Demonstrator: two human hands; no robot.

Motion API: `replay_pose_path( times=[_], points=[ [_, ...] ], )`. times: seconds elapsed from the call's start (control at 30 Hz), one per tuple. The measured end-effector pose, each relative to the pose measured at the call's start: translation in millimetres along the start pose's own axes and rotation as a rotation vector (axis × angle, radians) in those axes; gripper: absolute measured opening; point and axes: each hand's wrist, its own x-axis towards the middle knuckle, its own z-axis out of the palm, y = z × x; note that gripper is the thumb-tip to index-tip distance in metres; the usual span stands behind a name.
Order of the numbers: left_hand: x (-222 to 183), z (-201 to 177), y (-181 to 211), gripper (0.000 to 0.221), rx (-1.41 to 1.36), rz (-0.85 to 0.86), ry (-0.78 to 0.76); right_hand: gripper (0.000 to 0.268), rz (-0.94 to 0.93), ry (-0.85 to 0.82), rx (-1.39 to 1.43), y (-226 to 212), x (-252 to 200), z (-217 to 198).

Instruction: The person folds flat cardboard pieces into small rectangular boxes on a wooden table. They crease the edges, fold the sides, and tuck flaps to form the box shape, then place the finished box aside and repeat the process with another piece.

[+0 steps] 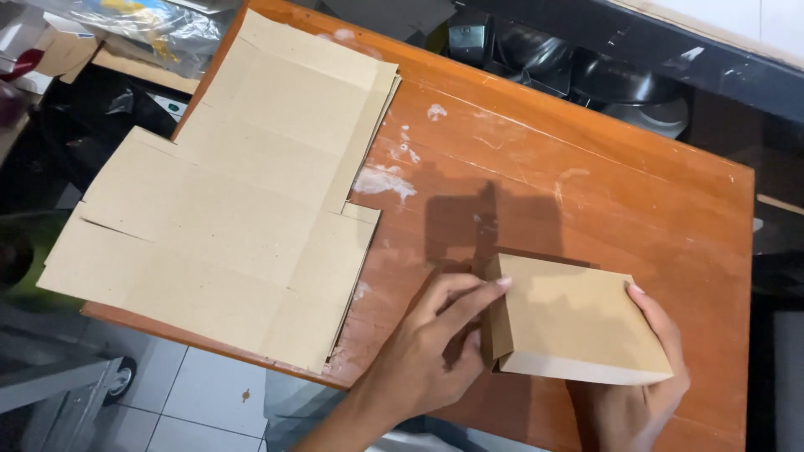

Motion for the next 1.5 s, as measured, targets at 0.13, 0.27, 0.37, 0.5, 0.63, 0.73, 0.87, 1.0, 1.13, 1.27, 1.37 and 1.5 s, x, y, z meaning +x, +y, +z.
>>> replay_pose_path(
  times=[0.13,0.27,0.37,0.5,0.63,0.73,0.87,1.0,1.13,1.27,1.37,1.5],
  points=[
    [-12,-9,-7,0.075,0.011,0.051,-0.233,0.060,-0.015,0.014,0.047,1,-2,3],
    [-13,1,-16,0.060,0.080,0.095,-0.165,0.062,-0.006,-0.039,-0.052,1,1,-2],
    [-9,-3,-8,0.054,0.121,0.019,-0.154,0.072,0.189,-0.142,-0.018,-20,9,-9],
    [-8,-4,-8,0.050,0.086,0.040,-0.118,0.067,0.536,-0.187,-0.008,-7,29,-39],
    [-5,-5,-7,0.047,0.025,0.069,-0.146,0.092,0.135,-0.604,-0.262,49,49,-90],
    [-4,-3,-11,0.052,0.027,0.120,-0.136,0.085,-0.055,-0.665,-0.203,49,45,-97],
    [-1,-3,-11,0.049,0.003,0.096,-0.137,0.063,-0.356,-0.550,-0.267,50,30,-101],
    [-7,6,-20,0.048,-0.005,0.055,-0.125,0.043,-0.345,-0.372,-0.220,52,15,-86],
    [-7,7,-22,0.046,0.041,0.093,-0.105,0.035,-0.441,-0.290,-0.185,63,8,-77],
    [-7,7,-23,0.043,0.045,0.074,-0.111,0.041,-0.548,-0.238,-0.163,78,5,-71],
    [-9,8,-33,0.049,0.110,0.072,-0.156,0.040,-0.552,-0.246,-0.158,83,6,-68],
    [-8,2,-25,0.051,0.137,0.006,-0.243,0.044,-0.518,-0.262,-0.191,98,4,-75]
  ],
)
